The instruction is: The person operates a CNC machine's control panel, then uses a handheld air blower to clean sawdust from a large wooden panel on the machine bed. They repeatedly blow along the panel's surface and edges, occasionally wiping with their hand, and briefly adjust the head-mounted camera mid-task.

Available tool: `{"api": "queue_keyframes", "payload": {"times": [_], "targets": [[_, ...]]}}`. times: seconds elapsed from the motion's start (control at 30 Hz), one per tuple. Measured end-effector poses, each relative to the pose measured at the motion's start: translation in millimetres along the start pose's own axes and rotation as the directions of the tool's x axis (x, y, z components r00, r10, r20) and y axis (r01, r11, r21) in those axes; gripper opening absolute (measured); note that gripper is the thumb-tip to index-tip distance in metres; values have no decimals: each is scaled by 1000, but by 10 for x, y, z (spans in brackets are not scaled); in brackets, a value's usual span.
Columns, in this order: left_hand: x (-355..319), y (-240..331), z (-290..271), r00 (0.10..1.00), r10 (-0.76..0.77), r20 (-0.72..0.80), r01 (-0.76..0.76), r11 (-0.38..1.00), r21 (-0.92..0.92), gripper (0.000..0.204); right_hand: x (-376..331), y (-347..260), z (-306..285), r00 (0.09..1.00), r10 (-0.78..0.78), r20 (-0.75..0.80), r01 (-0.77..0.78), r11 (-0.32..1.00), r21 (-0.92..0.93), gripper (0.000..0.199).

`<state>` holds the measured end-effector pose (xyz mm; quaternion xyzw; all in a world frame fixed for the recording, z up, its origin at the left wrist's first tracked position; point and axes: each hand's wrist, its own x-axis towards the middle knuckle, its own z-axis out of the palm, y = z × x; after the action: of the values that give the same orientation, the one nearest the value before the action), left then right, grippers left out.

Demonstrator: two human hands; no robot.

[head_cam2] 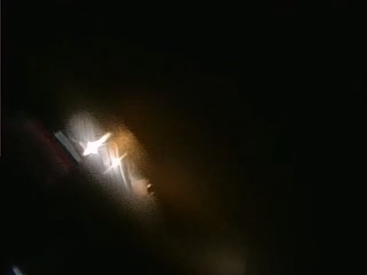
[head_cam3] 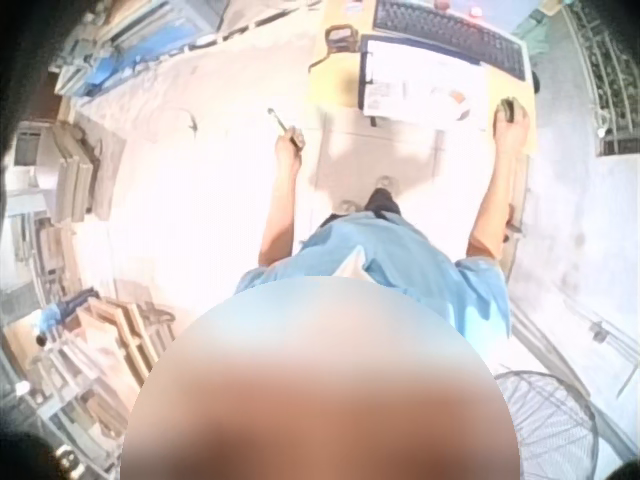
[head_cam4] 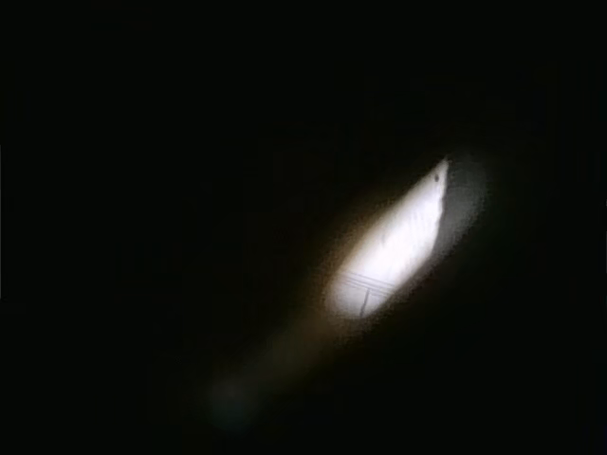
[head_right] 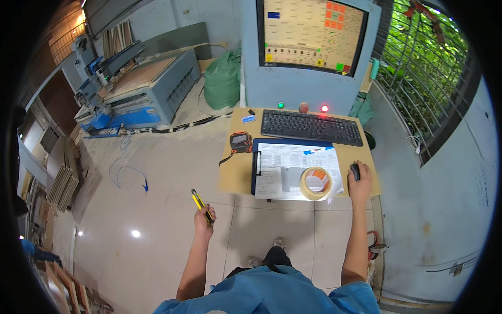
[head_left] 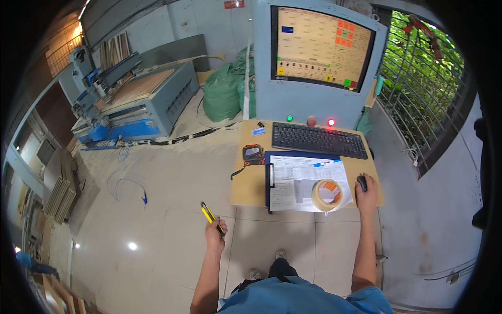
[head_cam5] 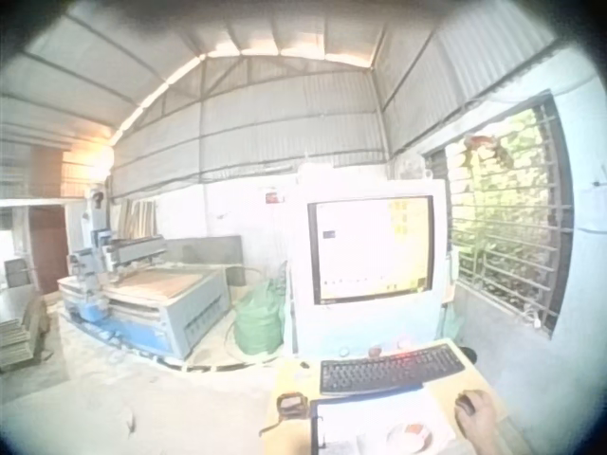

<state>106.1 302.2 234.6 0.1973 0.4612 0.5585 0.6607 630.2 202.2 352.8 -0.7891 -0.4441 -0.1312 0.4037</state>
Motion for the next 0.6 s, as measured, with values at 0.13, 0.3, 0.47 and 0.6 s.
{"api": "queue_keyframes", "payload": {"times": [0.13,0.3,0.47,0.6], "targets": [[-71,526,782,978,208,23,-209,976,59,13,-16,-8,-13,1000,18,-15,-19,1000,-16,45],[123,706,1107,918,389,80,-390,848,358,21,-10,-20,-12,999,22,-23,-22,1000,-6,44],[423,548,1170,930,364,46,-341,813,472,32,-17,-26,1,999,22,-38,-22,1000,5,43],[504,414,1216,946,320,41,-310,865,395,36,-23,47,30,999,12,-38,-12,1000,0,44]]}}
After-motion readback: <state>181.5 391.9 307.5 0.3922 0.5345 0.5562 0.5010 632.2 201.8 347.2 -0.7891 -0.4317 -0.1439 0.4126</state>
